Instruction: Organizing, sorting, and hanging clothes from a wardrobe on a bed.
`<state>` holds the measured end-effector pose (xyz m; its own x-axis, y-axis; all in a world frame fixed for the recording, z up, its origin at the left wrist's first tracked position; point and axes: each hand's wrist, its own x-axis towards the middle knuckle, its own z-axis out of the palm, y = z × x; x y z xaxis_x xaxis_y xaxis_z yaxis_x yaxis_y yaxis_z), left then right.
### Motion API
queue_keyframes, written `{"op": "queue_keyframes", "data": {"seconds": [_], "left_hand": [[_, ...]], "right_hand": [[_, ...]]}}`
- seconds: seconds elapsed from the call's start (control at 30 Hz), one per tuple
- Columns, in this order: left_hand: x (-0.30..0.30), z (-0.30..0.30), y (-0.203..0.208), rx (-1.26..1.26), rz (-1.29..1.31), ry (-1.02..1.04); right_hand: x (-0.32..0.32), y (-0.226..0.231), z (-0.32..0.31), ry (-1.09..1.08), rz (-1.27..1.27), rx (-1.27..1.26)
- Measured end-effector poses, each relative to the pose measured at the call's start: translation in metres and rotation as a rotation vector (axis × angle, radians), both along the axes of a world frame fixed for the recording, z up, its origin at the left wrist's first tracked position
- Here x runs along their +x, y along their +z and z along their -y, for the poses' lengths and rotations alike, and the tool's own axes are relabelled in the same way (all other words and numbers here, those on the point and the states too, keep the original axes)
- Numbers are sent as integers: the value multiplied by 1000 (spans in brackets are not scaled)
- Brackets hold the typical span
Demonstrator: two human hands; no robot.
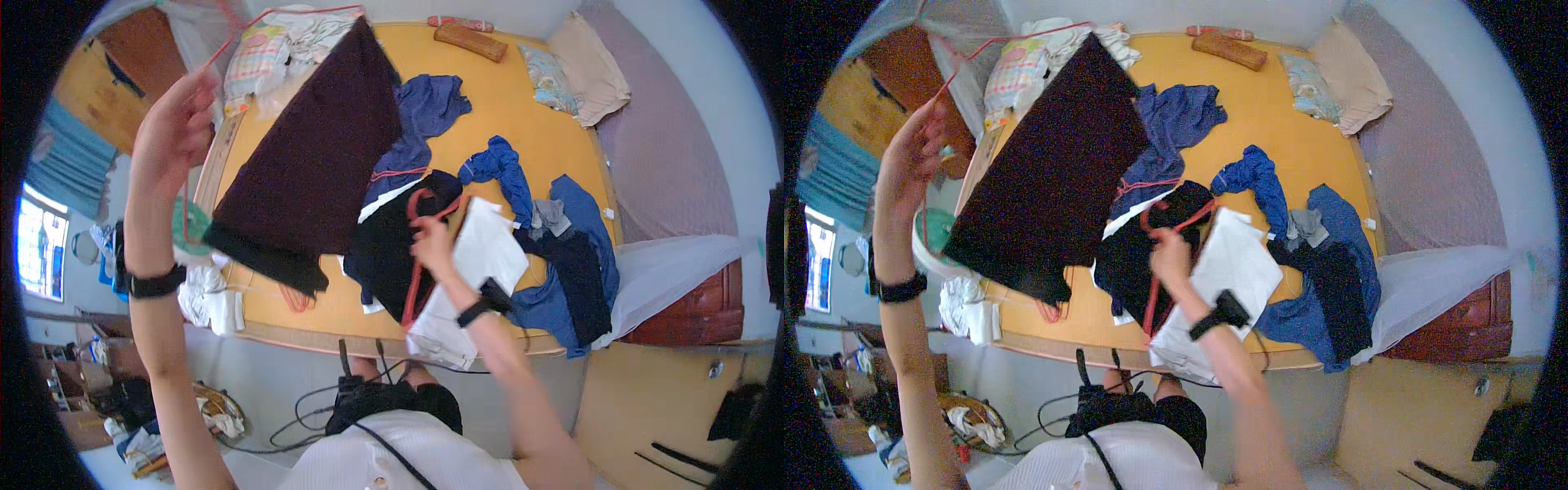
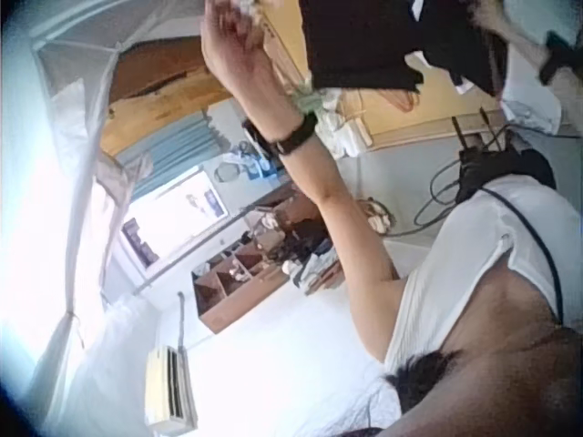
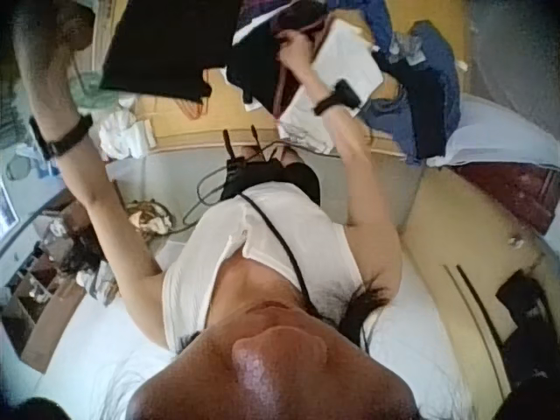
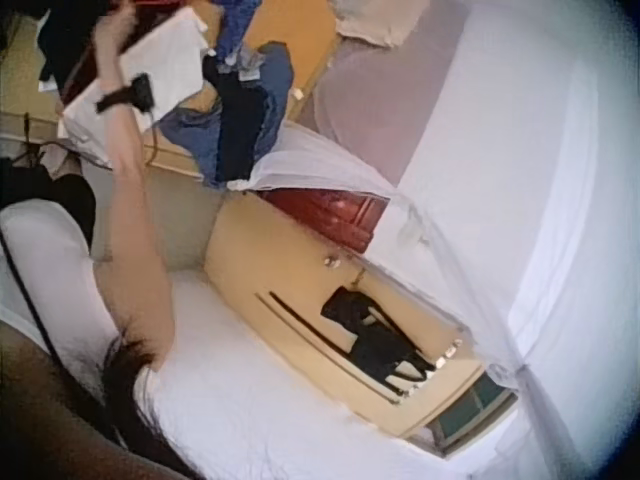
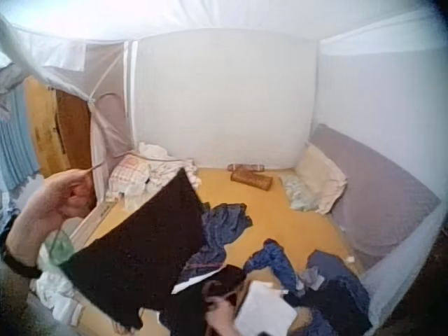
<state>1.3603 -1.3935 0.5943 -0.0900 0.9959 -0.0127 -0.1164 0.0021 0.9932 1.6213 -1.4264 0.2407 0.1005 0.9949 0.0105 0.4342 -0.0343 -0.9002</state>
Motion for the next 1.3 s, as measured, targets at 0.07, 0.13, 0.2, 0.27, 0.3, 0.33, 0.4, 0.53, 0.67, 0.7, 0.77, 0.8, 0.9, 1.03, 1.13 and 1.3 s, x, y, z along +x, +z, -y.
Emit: {"op": "queue_keyframes", "data": {"seconds": [0.07,0.13,0.2,0.27,0.3,0.33,0.4,0.53,0.67,0.7,0.77,0.8,0.9,1.03,1.13,1.3], "left_hand": [[-20,-1,-4,9,-31,46],[-22,-13,-12,1,-75,99],[-14,-29,-32,-19,-18,68],[-17,-37,-46,-45,-17,124],[-7,-44,-53,-65,31,187],[-9,-52,-58,-77,76,142],[-23,-63,-72,-73,196,82],[22,-92,-100,14,450,34],[71,-98,-97,247,564,138],[83,-97,-93,276,564,167],[89,-95,-91,318,536,135],[95,-96,-85,246,468,24],[101,-119,-76,125,328,-169],[136,-130,-79,-120,305,-253],[147,-114,-83,-46,404,-335],[143,-25,-110,-6,551,-431]], "right_hand": [[-62,-5,-14,17,157,-38],[-95,-37,-33,131,66,-61],[-108,-72,-50,382,195,-220],[-131,-48,-63,495,259,-339],[-127,-28,-78,537,274,-276],[-123,-4,-93,531,168,-194],[-109,67,-112,566,-95,-115],[-76,178,-91,573,-485,35],[-71,206,-75,529,-138,320],[-65,214,-72,531,-130,319],[-59,225,-67,357,194,420],[-49,222,-68,294,177,482],[-15,216,-89,166,202,471],[44,207,-111,194,322,477],[66,211,-100,163,462,520],[95,187,-39,211,692,821]]}}
